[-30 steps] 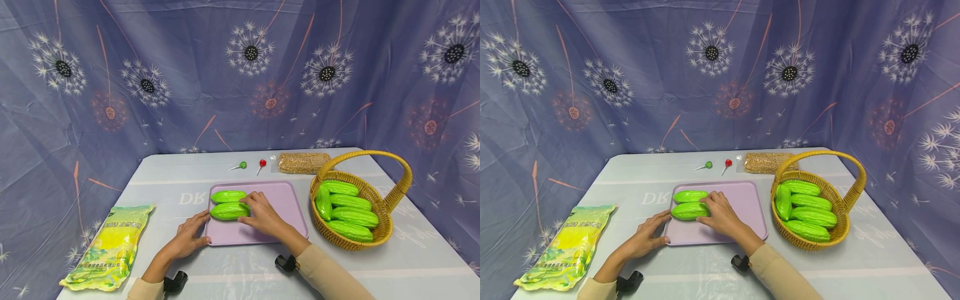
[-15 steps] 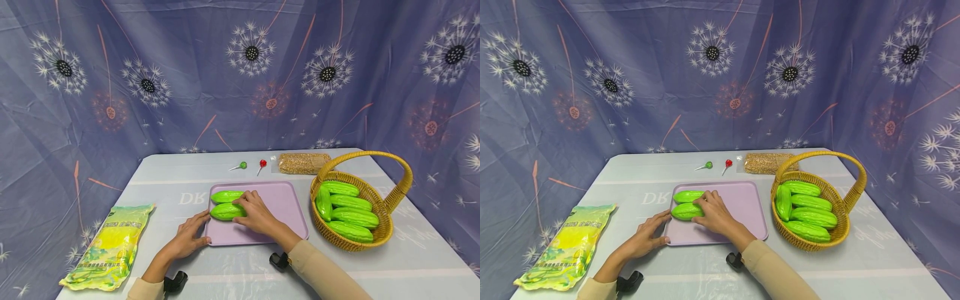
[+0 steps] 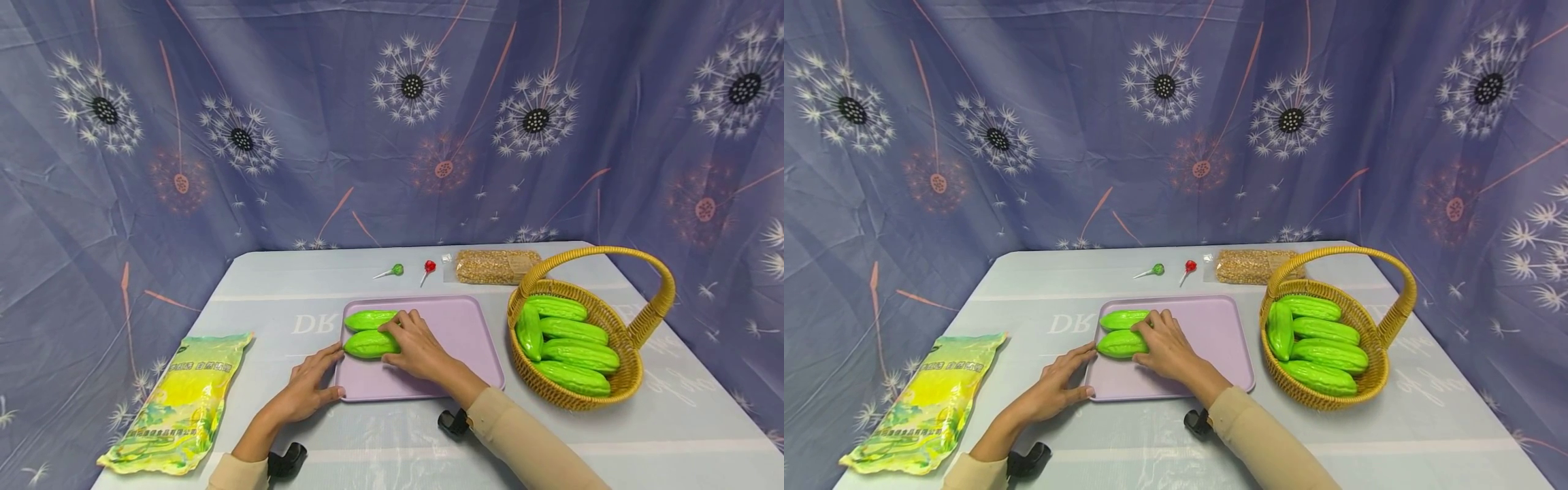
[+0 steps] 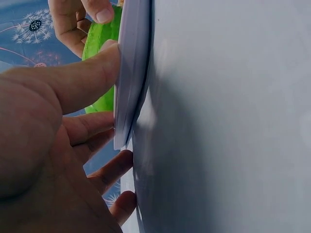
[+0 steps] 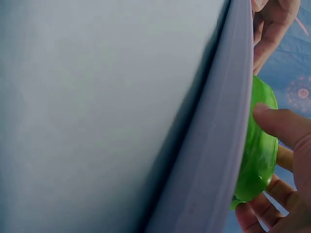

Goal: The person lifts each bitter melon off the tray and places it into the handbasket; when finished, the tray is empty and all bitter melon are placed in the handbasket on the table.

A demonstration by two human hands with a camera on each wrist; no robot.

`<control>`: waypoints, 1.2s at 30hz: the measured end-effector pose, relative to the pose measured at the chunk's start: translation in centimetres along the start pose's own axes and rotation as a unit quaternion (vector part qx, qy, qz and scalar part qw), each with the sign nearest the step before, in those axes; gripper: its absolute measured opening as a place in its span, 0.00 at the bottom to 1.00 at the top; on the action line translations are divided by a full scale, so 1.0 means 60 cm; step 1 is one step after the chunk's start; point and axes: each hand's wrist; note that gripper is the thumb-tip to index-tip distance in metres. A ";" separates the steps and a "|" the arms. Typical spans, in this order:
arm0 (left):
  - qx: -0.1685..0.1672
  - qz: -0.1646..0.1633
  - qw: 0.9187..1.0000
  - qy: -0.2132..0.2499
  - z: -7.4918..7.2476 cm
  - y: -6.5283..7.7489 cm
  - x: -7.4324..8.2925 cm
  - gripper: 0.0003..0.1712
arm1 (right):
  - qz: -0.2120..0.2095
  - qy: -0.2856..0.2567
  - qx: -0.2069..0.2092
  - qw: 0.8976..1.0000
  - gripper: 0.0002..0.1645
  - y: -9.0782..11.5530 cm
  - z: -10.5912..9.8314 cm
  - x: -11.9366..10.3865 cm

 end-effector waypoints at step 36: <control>0.007 0.009 1.000 -0.003 0.002 0.000 -0.005 0.38 | 0.004 0.001 -0.013 1.000 0.27 0.044 -0.021 0.026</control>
Point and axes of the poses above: each hand's wrist, its own y-axis away from the middle knuckle, its own z-axis out of the palm, x = y × z, and after that the axes turned 1 degree about z, right-handed
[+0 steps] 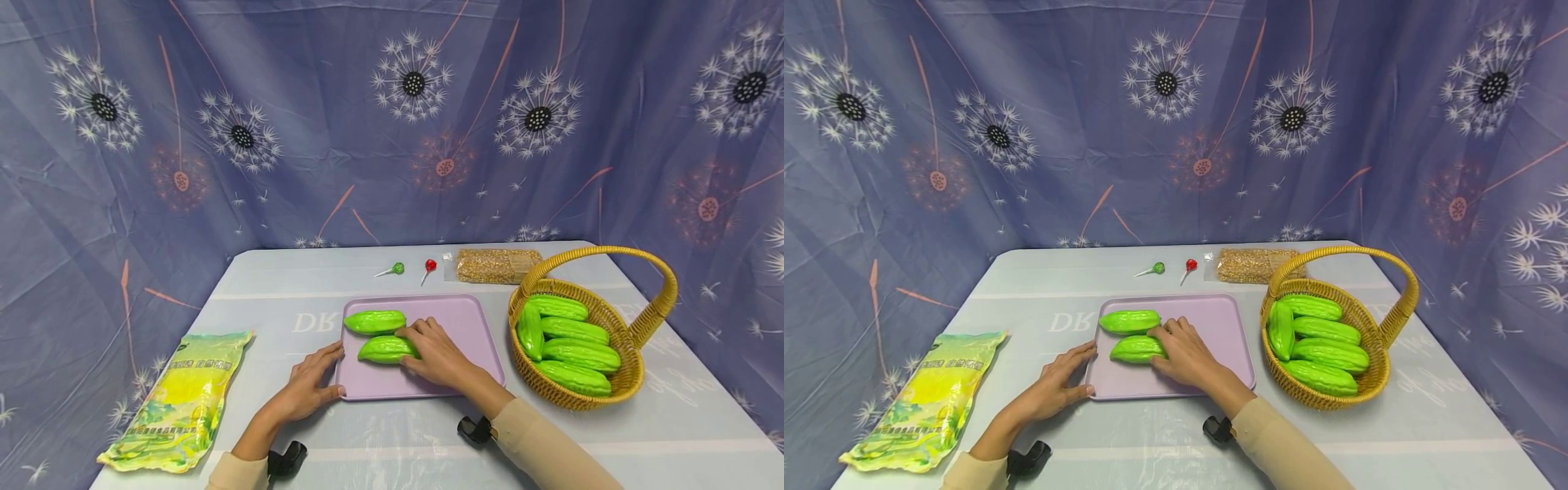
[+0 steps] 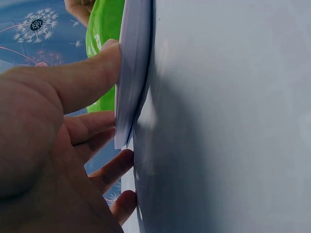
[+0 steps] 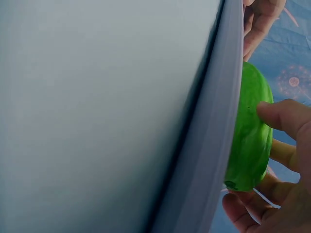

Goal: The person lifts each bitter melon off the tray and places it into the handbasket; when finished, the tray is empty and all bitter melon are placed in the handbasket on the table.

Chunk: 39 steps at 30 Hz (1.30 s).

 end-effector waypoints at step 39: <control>-0.005 -0.010 1.000 0.003 -0.001 0.001 0.006 0.38 | 0.012 -0.007 0.056 0.998 0.28 0.058 -0.073 0.023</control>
Point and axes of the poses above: each hand's wrist, its own y-axis away from the middle knuckle, its own z-axis out of the palm, x = y × z, and after that the axes turned 1 degree about z, right-handed
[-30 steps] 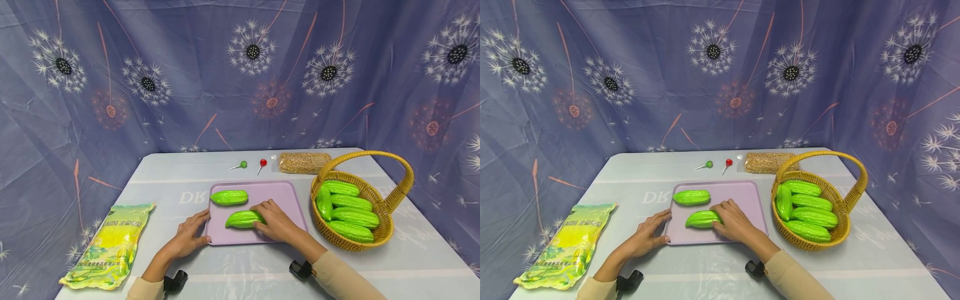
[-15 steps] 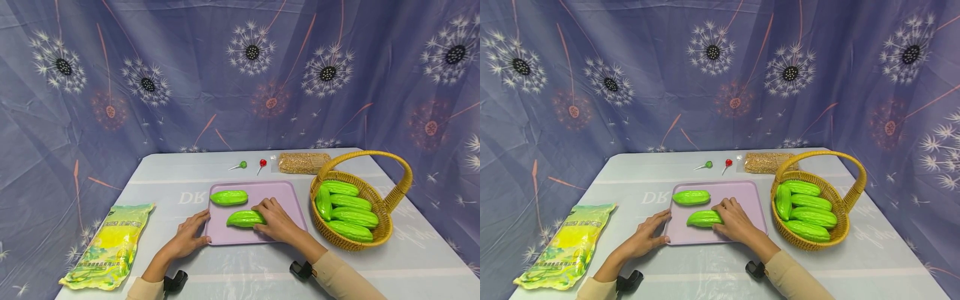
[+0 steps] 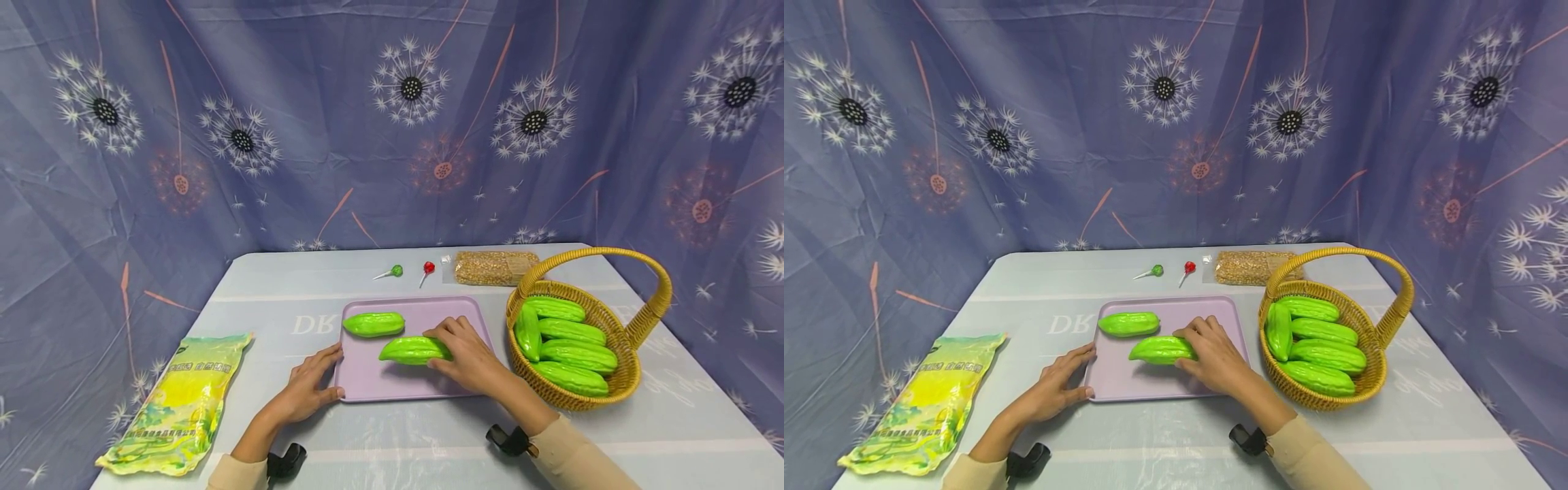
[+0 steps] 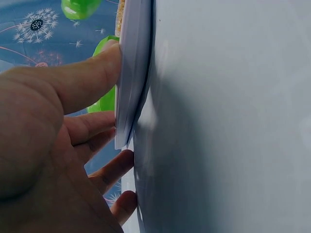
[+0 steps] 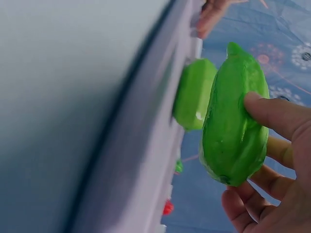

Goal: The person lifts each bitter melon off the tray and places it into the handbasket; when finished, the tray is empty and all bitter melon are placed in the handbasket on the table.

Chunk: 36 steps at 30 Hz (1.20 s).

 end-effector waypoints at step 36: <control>-0.003 0.002 1.000 0.009 0.000 -0.002 -0.003 0.39 | 0.035 0.056 0.114 0.991 0.33 0.101 -0.188 0.111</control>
Point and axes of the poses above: each hand's wrist, its own y-axis away from the middle knuckle, its own z-axis out of the palm, x = y × z, and after that the axes turned 1 degree about z, right-handed
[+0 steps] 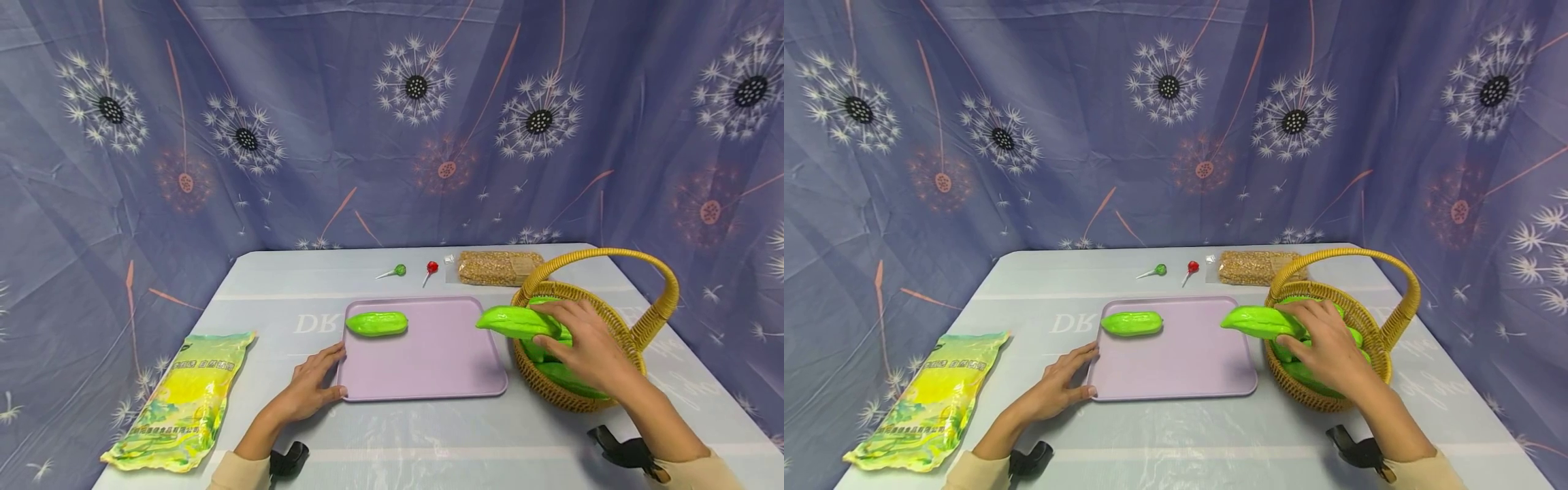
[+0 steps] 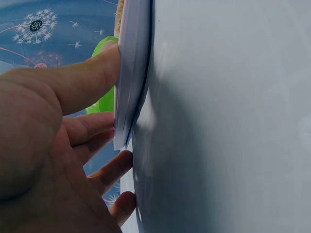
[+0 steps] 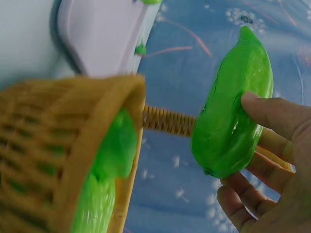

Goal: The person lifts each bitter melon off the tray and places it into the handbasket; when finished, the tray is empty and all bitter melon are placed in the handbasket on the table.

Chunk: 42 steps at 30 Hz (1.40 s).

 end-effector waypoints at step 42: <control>-0.002 -0.008 1.000 0.000 -0.001 0.000 0.001 0.39 | 0.130 0.032 -0.124 0.983 0.29 -0.003 -0.053 0.134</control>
Point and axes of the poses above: each hand's wrist, its own y-axis away from the middle knuckle, its own z-axis out of the palm, x = y × z, and after that the axes turned 1 degree about z, right-handed
